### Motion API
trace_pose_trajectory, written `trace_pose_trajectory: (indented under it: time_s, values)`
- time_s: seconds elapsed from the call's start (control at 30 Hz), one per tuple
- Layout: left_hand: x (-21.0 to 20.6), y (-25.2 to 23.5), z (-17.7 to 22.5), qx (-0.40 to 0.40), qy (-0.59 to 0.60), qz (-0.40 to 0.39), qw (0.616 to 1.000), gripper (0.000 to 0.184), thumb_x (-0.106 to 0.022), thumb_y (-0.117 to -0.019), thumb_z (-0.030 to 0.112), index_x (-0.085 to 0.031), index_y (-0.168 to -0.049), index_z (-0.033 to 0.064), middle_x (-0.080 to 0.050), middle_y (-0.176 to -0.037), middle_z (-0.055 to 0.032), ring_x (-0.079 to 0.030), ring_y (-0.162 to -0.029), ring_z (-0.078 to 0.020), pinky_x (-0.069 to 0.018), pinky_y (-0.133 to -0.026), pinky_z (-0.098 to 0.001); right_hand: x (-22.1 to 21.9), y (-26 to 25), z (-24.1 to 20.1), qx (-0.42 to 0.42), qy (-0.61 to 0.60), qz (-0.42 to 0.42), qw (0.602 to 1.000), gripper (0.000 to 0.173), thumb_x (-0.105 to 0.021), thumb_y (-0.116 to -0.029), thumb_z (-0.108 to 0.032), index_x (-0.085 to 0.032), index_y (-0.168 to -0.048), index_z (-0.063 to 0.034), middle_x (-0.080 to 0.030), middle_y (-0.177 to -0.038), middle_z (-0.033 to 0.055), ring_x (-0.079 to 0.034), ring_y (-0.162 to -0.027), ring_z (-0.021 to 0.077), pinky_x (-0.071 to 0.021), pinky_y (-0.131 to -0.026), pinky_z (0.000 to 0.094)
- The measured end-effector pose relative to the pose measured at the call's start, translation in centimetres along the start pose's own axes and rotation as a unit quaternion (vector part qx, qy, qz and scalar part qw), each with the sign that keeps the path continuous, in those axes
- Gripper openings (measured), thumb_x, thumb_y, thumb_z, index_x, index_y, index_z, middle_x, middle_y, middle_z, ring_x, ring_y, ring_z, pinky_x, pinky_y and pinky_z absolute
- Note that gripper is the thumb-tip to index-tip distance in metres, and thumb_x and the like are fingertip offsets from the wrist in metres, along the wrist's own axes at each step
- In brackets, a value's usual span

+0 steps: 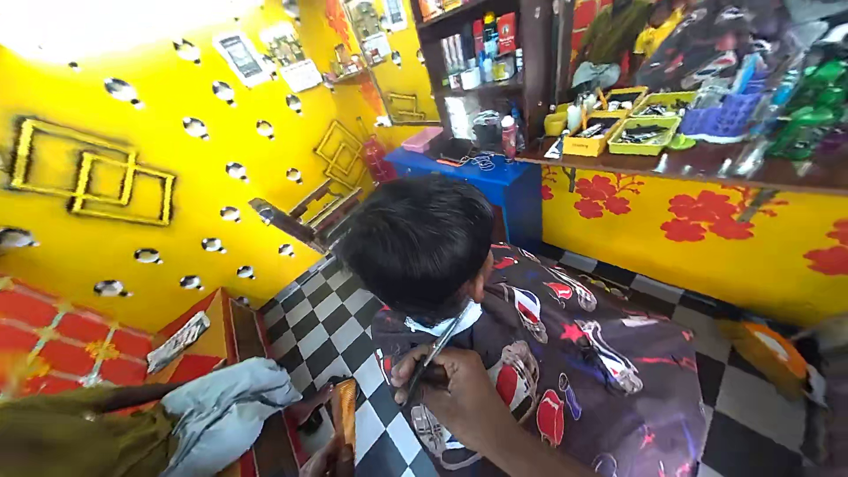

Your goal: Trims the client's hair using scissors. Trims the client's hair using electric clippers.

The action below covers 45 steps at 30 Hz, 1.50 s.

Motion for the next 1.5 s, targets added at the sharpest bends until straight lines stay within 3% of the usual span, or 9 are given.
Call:
trace_pose_trajectory:
  time_s: [0.07, 0.27, 0.4, 0.5, 0.8, 1.07, 1.5]
  values:
    - [-0.6, -1.2, -0.7, 0.001, 0.043, -0.037, 0.998, 0.022, -0.059, -0.1, 0.002, -0.063, -0.12, -0.0051, -0.068, -0.109, 0.0, -0.065, -0.097, -0.0031, -0.0559, -0.089, -0.0226, -0.4, -0.5, 0.3, -0.002, 0.007, 0.016, 1.0, 0.02, -0.075, -0.0891, -0.001, -0.069, -0.108, 0.0018, -0.074, -0.103, 0.0076, -0.074, -0.091, 0.0159, -0.0646, -0.083, 0.0332]
    - [-0.1, -3.2, -2.0, 0.021, 0.116, -0.096, 0.988, 0.022, -0.057, -0.1018, 0.006, -0.062, -0.122, -0.0015, -0.068, -0.11, -0.0005, -0.067, -0.095, -0.0084, -0.0588, -0.086, -0.0272, -1.1, -0.7, 1.0, -0.005, 0.001, 0.031, 1.0, 0.017, -0.074, -0.0912, -0.005, -0.07, -0.107, -0.0003, -0.073, -0.102, 0.0066, -0.073, -0.091, 0.0143, -0.063, -0.084, 0.032]
    - [0.4, -2.8, -1.9, 0.033, 0.115, -0.081, 0.99, 0.023, -0.057, -0.1014, 0.004, -0.061, -0.123, -0.0033, -0.069, -0.105, 0.0017, -0.066, -0.089, -0.0047, -0.0579, -0.081, -0.0224, -1.7, -0.9, 1.2, -0.03, -0.004, 0.011, 0.999, 0.022, -0.077, -0.09, -0.008, -0.069, -0.109, 0.0003, -0.073, -0.104, 0.0076, -0.072, -0.093, 0.0135, -0.062, -0.086, 0.0308]
    - [0.4, -2.0, -1.7, 0.049, 0.12, -0.081, 0.988, 0.023, -0.056, -0.1014, 0.003, -0.059, -0.122, -0.0052, -0.069, -0.104, -0.0009, -0.066, -0.09, -0.0061, -0.058, -0.082, -0.0235, -1.5, -1.1, 1.2, -0.042, -0.002, -0.002, 0.999, 0.023, -0.078, -0.09, -0.01, -0.069, -0.109, -0.0008, -0.073, -0.105, 0.0068, -0.072, -0.093, 0.0119, -0.0612, -0.087, 0.0297]
    - [0.9, -1.0, -0.9, 0.04, 0.106, -0.076, 0.991, 0.023, -0.057, -0.1004, 0.001, -0.061, -0.123, -0.0028, -0.07, -0.108, 0.0034, -0.066, -0.092, -0.0025, -0.0566, -0.083, -0.0194, -1.3, -1.3, 1.5, -0.038, -0.004, -0.017, 0.999, 0.023, -0.076, -0.0917, -0.011, -0.069, -0.11, -0.0001, -0.072, -0.105, 0.0078, -0.072, -0.092, 0.012, -0.061, -0.086, 0.029]
    - [-0.1, -1.0, -0.8, 0.046, 0.109, -0.081, 0.99, 0.022, -0.056, -0.101, 0.002, -0.061, -0.121, -0.0032, -0.069, -0.102, 0.0033, -0.065, -0.085, -0.0019, -0.0564, -0.078, -0.0184, -1.2, -1.8, 1.2, -0.041, 0.003, -0.031, 0.999, 0.024, -0.076, -0.0921, -0.012, -0.069, -0.112, -0.0006, -0.071, -0.106, 0.0077, -0.071, -0.094, 0.0111, -0.0602, -0.087, 0.0274]
    - [-0.5, -0.9, -1.5, 0.056, 0.113, -0.087, 0.988, 0.022, -0.057, -0.1009, 0.001, -0.061, -0.122, -0.0029, -0.069, -0.106, 0.0016, -0.066, -0.089, -0.0034, -0.0568, -0.082, -0.0201, -1.0, -2.1, 0.3, -0.012, -0.078, -0.04, 0.996, 0.016, -0.071, -0.0944, -0.004, -0.067, -0.108, 0.0031, -0.072, -0.102, 0.0098, -0.071, -0.093, 0.0141, -0.0603, -0.087, 0.0303]
Point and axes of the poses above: each hand's wrist, its own y-axis away from the middle knuckle, its own x-axis out of the back of the hand, z = x × y, the point moved 6 cm from there along -y, towards the middle knuckle
